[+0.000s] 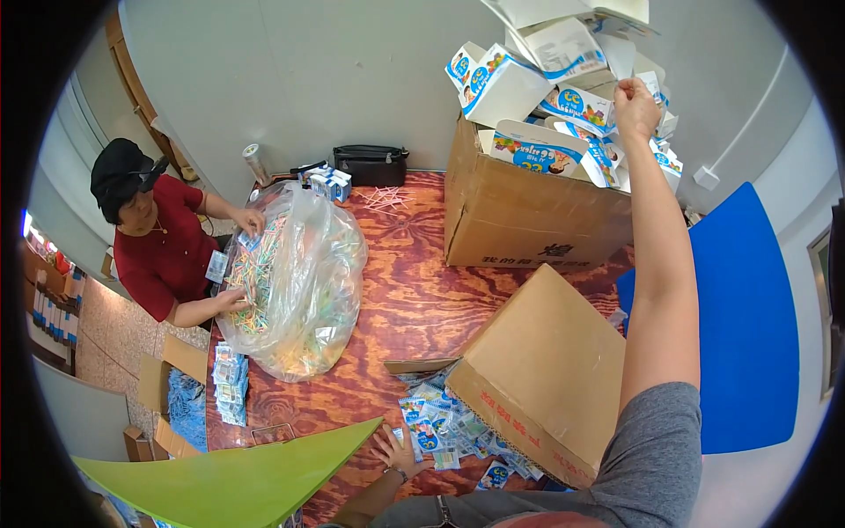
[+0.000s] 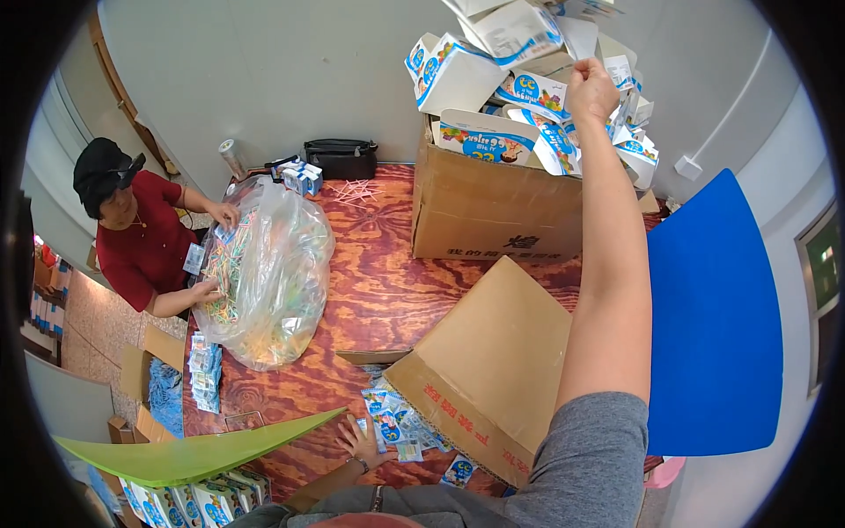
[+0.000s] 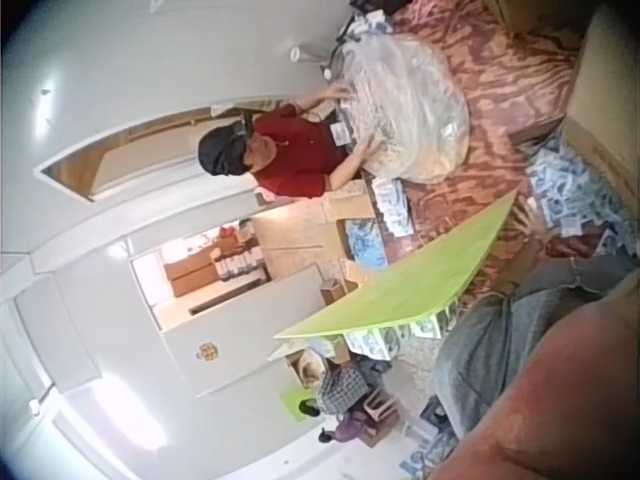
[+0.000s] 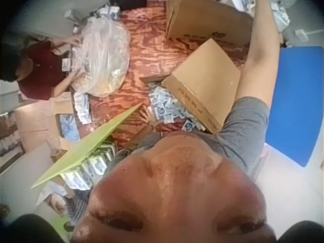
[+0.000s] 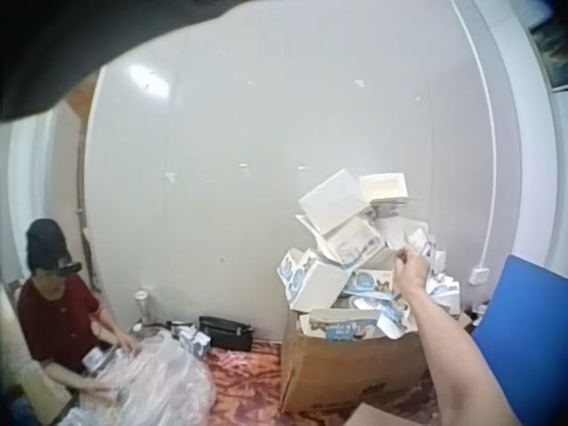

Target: Packaging small blue sachets into white boxes and stacking the completed boxes.

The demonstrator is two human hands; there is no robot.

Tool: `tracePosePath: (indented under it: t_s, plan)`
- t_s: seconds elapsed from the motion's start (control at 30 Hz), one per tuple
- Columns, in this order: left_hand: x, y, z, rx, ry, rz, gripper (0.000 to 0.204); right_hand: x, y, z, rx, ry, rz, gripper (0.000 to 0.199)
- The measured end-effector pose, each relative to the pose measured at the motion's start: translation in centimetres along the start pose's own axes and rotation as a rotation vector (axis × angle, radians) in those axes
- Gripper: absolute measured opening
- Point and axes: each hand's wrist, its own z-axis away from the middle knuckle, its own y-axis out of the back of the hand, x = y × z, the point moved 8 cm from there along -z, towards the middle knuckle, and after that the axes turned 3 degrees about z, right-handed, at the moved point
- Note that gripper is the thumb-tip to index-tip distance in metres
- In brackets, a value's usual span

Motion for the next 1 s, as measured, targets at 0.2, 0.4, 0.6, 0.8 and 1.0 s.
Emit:
tracePosePath:
  t_s: [0.2, 0.4, 0.6, 0.8, 1.0]
  plan:
    - [0.1, 0.0, 0.0, -0.006, 0.007, -0.001, 0.151, -3.4, 0.4, -0.1, -0.155, 0.120, 0.197, 0.052]
    - [0.3, 0.4, 0.1, -0.017, 0.023, 0.000, 0.151, -3.3, -2.7, -3.7, -0.267, -0.133, 0.255, 0.069]
    - [0.4, 0.6, 0.4, -0.023, 0.020, -0.010, 0.150, -1.6, -6.4, -6.1, -0.438, -0.163, 0.238, 0.062]
    - [0.6, 1.0, 0.6, -0.025, 0.007, -0.015, 0.149, 0.3, -6.2, -5.1, -0.501, -0.219, 0.407, 0.051]
    - [0.8, 1.4, 0.8, -0.029, 0.011, -0.009, 0.148, 1.7, -5.4, -4.3, -0.555, -0.307, 0.409, 0.049]
